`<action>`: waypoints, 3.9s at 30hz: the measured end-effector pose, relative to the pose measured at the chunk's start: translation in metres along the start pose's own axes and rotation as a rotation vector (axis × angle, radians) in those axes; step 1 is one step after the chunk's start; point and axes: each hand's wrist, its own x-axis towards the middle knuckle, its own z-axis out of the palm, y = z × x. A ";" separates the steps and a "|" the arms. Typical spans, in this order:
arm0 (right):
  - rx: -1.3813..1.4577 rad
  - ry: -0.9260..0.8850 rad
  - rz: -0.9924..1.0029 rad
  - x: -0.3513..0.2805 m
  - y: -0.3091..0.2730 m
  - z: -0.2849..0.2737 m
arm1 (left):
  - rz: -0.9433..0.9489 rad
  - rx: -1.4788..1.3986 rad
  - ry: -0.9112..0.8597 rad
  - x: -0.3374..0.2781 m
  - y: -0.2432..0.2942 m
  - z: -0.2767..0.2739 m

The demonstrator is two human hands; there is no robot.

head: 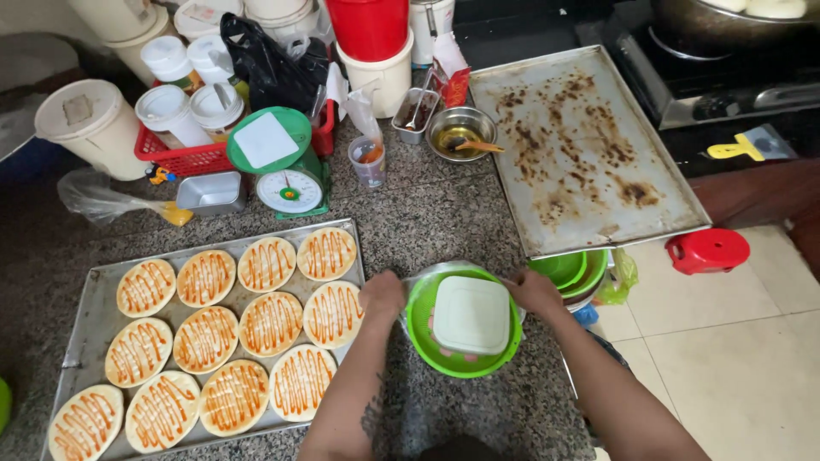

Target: Preparing trays of pastries with sausage toppings and putting them into a commercial oven.

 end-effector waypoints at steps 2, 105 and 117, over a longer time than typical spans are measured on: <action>0.062 -0.002 -0.008 0.024 0.034 0.019 | 0.013 -0.049 0.016 0.020 -0.008 0.023; 1.146 -0.282 -0.004 -0.156 -0.109 -0.005 | 0.345 -1.373 -0.055 -0.208 0.037 -0.116; 0.716 0.051 -0.283 -0.135 -0.095 0.042 | 0.287 -1.416 -0.031 -0.202 0.036 -0.110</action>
